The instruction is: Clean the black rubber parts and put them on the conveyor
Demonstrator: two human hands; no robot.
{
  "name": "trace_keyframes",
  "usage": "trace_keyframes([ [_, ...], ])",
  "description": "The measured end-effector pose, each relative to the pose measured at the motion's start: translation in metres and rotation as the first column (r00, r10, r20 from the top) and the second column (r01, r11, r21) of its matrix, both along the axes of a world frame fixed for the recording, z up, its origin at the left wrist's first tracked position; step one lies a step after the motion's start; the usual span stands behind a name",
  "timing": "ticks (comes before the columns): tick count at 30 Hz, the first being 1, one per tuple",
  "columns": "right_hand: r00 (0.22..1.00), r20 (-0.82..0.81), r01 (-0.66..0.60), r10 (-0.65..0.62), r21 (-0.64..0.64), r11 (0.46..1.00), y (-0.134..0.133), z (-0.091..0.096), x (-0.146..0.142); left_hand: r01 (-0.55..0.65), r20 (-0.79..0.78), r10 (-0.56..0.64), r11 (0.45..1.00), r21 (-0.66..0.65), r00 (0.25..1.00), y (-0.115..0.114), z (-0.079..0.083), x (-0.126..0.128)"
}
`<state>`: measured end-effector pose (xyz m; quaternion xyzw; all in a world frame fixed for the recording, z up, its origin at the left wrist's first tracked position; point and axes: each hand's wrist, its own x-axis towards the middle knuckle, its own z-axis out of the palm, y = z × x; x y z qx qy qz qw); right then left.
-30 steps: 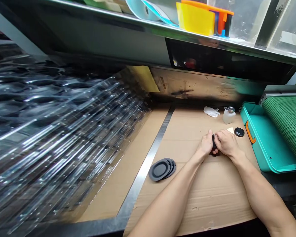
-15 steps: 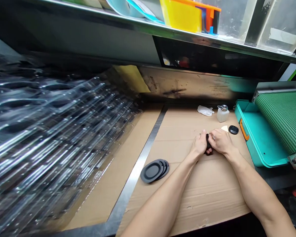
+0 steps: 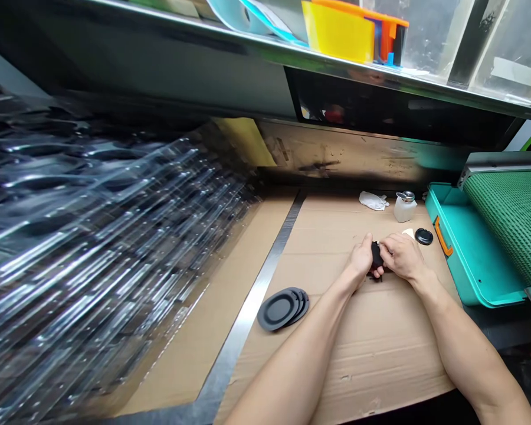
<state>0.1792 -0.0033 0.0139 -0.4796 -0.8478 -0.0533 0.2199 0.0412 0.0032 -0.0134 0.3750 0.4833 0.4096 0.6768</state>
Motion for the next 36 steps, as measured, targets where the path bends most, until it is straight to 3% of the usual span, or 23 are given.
trace_keyframes([
  [7, 1.0, 0.026, -0.006, 0.005, 0.042, 0.999, 0.0, -0.003, -0.004, 0.023, -0.069, -0.02, 0.999, 0.036, 0.997, -0.003, -0.002, -0.001],
  [15, 0.995, 0.019, 0.102, -0.102, -0.005, 0.995, -0.004, -0.004, -0.007, 0.042, -0.233, -0.016, 0.993, 0.111, 0.972, -0.008, 0.002, 0.001],
  [19, 0.998, -0.019, 0.053, -0.053, -0.017, 0.998, -0.003, -0.002, -0.007, 0.019, -0.229, 0.011, 0.991, 0.129, 0.973, -0.01, 0.003, 0.002],
  [31, 0.998, -0.017, 0.058, -0.06, -0.062, 0.996, 0.0, -0.001, -0.007, -0.027, -0.161, 0.051, 0.989, 0.147, 0.986, -0.008, -0.007, 0.002],
  [36, 0.999, -0.012, 0.043, -0.043, -0.035, 0.998, -0.002, 0.001, -0.009, -0.023, -0.211, 0.053, 0.989, 0.143, 0.976, -0.012, -0.005, 0.005],
])
